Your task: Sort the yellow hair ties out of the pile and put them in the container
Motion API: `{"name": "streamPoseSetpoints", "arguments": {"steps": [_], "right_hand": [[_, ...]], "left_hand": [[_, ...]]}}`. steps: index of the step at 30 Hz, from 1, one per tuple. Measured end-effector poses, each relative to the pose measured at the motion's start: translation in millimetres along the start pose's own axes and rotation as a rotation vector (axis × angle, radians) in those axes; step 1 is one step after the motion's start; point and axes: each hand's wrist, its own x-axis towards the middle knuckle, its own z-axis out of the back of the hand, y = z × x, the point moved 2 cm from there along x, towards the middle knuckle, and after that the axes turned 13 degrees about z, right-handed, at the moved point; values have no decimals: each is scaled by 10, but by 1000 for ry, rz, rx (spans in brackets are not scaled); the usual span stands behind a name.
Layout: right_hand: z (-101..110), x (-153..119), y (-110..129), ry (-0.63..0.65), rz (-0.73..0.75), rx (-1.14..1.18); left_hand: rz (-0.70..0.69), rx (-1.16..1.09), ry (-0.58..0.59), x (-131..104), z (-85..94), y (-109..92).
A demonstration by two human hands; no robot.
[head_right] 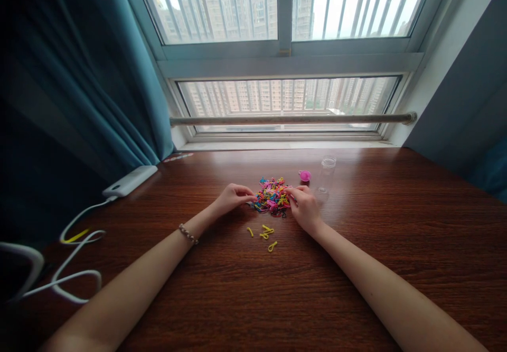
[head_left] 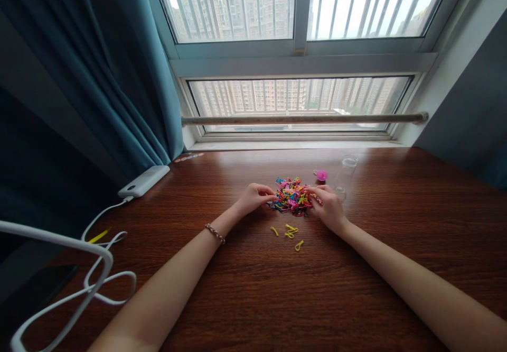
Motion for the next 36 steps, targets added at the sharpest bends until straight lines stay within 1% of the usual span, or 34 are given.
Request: {"name": "streamPoseSetpoints", "arguments": {"steps": [2, 3, 5, 8, 11, 18, 20, 22, 25, 28, 30, 32, 36], "right_hand": [[-4, 8, 29, 49, 63, 11], [-5, 14, 45, 76, 102, 14], [-1, 22, 68, 117, 156, 13], [14, 27, 67, 114, 144, 0], [27, 26, 56, 81, 109, -17], [45, 29, 42, 7, 62, -52], [55, 32, 80, 5, 81, -64], [70, 34, 172, 15, 144, -81], [93, 30, 402, 75, 324, -77], [105, 6, 651, 206, 566, -19], [107, -12, 758, 287, 693, 26], [102, -20, 791, 354, 731, 58], [73, -9, 733, 460, 612, 97]], "left_hand": [[-23, 116, -194, 31, 41, 46], [-38, 175, -256, 41, 54, 66], [-67, 277, -318, 51, 60, 97], [-86, 369, -319, 47, 33, 119], [-74, 378, -289, 38, 3, 123], [-30, 302, -306, 62, 9, 161], [-4, 252, -319, 78, 18, 190], [13, 196, -344, 91, 29, 216], [12, 137, -378, 102, 48, 235], [8, 108, -402, 107, 64, 243], [12, 99, -418, 110, 72, 252], [18, 93, -418, 113, 73, 264], [7, 59, -398, 113, 69, 256]]}}
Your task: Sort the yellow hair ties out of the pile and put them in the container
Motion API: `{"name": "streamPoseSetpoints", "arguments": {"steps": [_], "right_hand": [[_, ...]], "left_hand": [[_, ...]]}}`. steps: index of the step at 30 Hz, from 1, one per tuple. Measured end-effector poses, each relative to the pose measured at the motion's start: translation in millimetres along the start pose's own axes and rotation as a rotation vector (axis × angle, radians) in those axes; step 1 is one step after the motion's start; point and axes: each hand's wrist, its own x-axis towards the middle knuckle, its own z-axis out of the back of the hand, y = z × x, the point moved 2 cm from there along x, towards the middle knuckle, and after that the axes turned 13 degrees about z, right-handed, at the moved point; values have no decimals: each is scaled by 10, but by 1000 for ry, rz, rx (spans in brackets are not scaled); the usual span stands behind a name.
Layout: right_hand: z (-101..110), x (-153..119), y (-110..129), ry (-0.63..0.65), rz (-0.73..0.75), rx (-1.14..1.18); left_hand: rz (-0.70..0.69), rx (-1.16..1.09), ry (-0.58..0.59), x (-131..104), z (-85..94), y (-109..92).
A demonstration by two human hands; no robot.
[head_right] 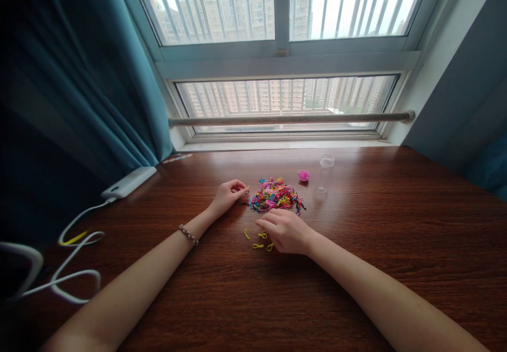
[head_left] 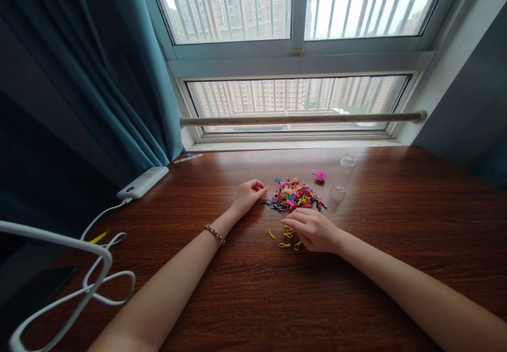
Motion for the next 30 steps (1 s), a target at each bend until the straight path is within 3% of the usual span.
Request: {"name": "streamPoseSetpoints", "arguments": {"steps": [3, 6, 12, 15, 18, 24, 30], "right_hand": [[-14, -3, 1, 12, 10, 109], [-14, -6, 19, -92, 1, 238], [13, -155, -250, -499, -455, 75], [-6, -262, -433, -551, -674, -15], [-57, -330, -536, -511, -808, 23], [-101, -375, -579, -430, -893, -24], [-86, -382, -591, -389, -933, -99]], "left_hand": [[0, -66, 31, -17, 12, -72], [3, -141, 152, -74, 21, -219], [6, -282, 642, -335, -63, -525], [2, -266, 758, -410, -132, -550], [-94, -228, 656, -395, -165, -528], [-443, 64, 364, -349, -163, -501], [-399, 160, 200, -256, -109, -360]]}}
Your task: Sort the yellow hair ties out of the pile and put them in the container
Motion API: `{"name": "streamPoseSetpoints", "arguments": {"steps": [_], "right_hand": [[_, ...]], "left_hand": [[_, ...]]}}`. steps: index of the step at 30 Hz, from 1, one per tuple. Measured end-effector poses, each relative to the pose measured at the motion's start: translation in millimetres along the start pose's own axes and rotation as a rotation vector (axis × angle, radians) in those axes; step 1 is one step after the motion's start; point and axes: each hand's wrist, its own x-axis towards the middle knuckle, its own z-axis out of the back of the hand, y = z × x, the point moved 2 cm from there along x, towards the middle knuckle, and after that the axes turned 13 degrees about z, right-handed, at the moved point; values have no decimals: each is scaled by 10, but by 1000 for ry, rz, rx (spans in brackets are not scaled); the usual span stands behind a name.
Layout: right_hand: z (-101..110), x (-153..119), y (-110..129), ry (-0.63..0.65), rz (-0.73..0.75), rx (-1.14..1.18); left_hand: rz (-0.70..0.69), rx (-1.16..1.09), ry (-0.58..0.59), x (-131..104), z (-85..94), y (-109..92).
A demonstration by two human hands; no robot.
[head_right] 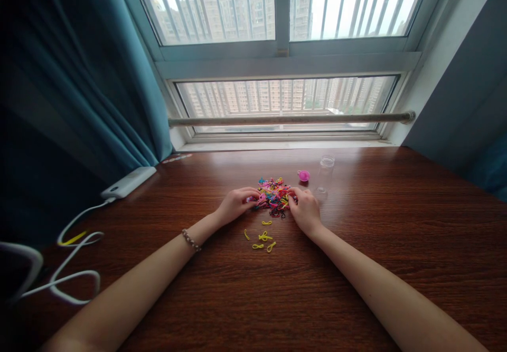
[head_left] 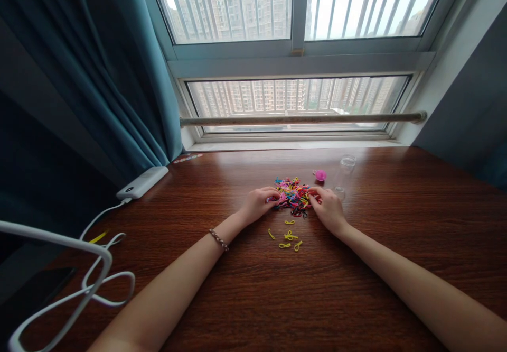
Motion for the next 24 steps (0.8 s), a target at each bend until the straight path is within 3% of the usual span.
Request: {"name": "streamPoseSetpoints", "arguments": {"steps": [7, 17, 24], "right_hand": [[-27, 2, 6, 54, 99, 24], [-14, 9, 39, -102, 169, 159], [10, 0, 107, -128, 215, 201]], "left_hand": [[73, -63, -84, 27, 40, 119], [189, -114, -195, 45, 47, 158], [283, -121, -189, 44, 48, 215]]}}
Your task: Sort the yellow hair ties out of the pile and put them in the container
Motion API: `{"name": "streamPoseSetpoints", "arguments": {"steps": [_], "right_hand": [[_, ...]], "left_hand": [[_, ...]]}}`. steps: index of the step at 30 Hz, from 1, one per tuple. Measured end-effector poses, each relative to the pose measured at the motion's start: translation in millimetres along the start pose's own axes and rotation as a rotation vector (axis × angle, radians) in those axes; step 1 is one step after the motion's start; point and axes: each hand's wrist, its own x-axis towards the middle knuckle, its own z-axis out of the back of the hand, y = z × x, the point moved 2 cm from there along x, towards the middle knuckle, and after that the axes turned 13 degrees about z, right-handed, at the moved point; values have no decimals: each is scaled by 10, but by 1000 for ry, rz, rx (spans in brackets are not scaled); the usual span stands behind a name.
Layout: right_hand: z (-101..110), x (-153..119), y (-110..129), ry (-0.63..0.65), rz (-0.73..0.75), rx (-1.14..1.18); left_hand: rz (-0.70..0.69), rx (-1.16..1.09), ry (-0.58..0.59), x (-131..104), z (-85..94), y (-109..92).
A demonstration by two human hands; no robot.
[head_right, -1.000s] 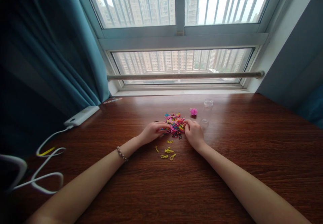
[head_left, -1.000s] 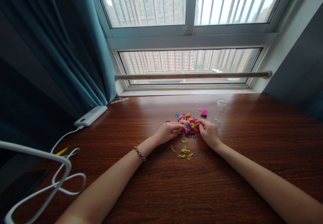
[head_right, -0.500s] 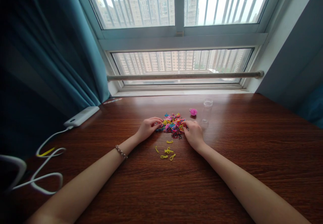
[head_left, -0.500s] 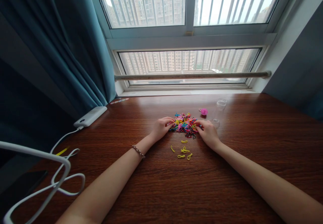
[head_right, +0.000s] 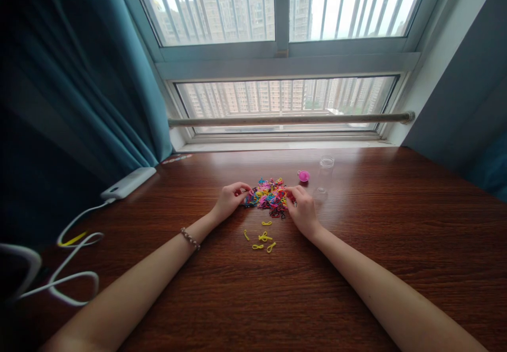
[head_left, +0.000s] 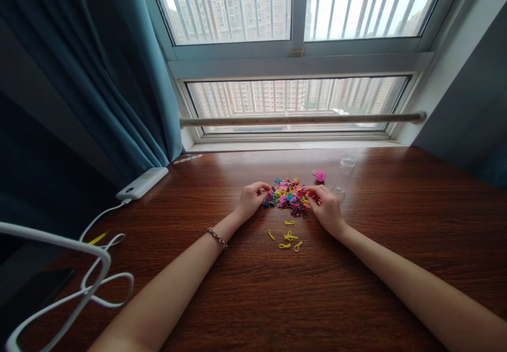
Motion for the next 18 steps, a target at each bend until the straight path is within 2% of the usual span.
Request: {"name": "streamPoseSetpoints", "arguments": {"steps": [11, 18], "right_hand": [[4, 7, 22, -19, 15, 32], [3, 10, 42, -8, 41, 65]], "left_hand": [[-18, -16, -79, 30, 27, 34], [140, -175, -21, 48, 16, 120]]}}
